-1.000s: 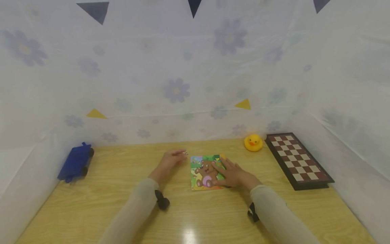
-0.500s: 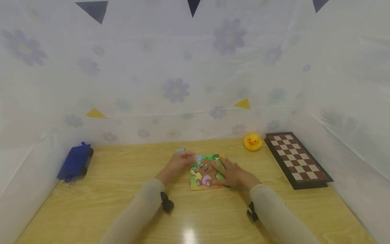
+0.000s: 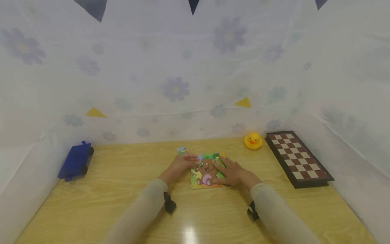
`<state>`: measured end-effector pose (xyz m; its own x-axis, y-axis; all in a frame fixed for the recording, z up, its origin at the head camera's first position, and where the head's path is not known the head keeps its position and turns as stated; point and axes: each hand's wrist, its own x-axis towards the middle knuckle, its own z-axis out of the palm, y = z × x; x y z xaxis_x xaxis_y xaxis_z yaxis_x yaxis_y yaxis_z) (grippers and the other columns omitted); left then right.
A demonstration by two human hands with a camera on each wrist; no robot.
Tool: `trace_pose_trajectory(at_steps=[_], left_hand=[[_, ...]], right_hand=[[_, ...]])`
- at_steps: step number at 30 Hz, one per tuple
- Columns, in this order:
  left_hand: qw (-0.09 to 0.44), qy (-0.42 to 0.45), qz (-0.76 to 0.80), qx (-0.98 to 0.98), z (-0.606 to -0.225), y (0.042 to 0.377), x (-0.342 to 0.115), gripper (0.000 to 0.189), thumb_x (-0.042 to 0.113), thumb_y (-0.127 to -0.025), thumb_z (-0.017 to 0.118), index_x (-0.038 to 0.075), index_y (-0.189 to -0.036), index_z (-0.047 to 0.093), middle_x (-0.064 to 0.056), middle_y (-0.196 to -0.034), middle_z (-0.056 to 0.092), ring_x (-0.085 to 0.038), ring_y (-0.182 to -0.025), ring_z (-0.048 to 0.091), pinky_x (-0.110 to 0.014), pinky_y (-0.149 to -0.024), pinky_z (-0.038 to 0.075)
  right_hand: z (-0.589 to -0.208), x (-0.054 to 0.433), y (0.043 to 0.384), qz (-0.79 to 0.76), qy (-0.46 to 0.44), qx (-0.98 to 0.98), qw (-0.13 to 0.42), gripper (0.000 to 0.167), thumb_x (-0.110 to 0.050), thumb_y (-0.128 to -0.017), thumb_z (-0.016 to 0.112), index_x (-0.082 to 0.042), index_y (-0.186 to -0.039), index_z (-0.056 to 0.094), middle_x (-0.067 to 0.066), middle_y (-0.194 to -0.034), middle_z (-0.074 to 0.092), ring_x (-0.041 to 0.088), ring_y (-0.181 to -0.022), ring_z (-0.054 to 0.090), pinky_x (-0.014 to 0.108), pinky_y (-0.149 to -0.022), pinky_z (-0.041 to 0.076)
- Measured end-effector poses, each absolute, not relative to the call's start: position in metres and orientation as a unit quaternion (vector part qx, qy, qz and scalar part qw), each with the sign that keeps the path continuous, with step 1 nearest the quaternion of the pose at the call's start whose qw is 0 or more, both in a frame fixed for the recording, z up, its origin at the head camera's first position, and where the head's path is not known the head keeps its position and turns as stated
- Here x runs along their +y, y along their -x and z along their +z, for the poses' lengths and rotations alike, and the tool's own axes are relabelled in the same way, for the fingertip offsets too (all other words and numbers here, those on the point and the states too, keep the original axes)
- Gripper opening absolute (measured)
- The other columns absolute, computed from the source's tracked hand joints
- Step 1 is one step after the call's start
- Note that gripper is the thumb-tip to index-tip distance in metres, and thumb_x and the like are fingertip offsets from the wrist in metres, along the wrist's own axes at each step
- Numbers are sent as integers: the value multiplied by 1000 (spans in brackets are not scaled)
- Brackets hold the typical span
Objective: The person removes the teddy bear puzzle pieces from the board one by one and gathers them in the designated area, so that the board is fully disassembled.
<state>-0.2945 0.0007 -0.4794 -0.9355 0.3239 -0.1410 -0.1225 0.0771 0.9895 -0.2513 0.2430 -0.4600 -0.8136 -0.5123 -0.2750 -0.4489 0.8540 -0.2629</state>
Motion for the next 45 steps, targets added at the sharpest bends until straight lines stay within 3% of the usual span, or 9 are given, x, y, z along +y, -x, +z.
trace_pose_trajectory(at_steps=[9, 19, 28, 37, 45], left_hand=[[171, -73, 640, 745, -473, 291, 2, 35, 0, -86, 67, -2, -120, 62, -14, -113, 65, -20, -98, 63, -29, -80, 55], [141, -45, 604, 783, -469, 290, 15, 33, -4, -79, 71, 1, -112, 68, -10, -103, 69, -18, -82, 66, -28, -67, 57], [124, -43, 583, 802, -473, 288, 20, 42, -8, -74, 73, 4, -114, 67, -6, -105, 67, -17, -91, 63, -26, -69, 57], [142, -36, 609, 780, -469, 282, 28, 42, -4, -83, 65, 0, -124, 60, -11, -116, 62, -15, -73, 60, -25, -60, 53], [143, -44, 626, 765, -470, 282, 24, 38, -2, -85, 64, -1, -123, 60, -13, -114, 62, -16, -81, 61, -27, -64, 53]], right_hand=[[-460, 243, 253, -93, 254, 947, 172, 83, -62, -92, 43, -15, -153, 14, 26, -155, 1, 47, -139, 3, 66, -108, 10], [-461, 245, 253, -98, 254, 947, 170, 84, -63, -90, 44, -14, -153, 16, 26, -154, 2, 49, -139, 4, 68, -108, 11], [-462, 245, 252, -101, 264, 946, 157, 83, -60, -91, 46, -12, -152, 18, 28, -154, 4, 49, -138, 5, 69, -106, 12], [-463, 246, 249, -139, 255, 947, 139, 86, -55, -92, 51, 0, -149, 16, 28, -153, 7, 49, -138, 7, 71, -104, 12], [-466, 246, 250, -142, 255, 946, 139, 86, -56, -91, 52, -2, -150, 17, 28, -153, 8, 49, -138, 7, 72, -104, 13]])
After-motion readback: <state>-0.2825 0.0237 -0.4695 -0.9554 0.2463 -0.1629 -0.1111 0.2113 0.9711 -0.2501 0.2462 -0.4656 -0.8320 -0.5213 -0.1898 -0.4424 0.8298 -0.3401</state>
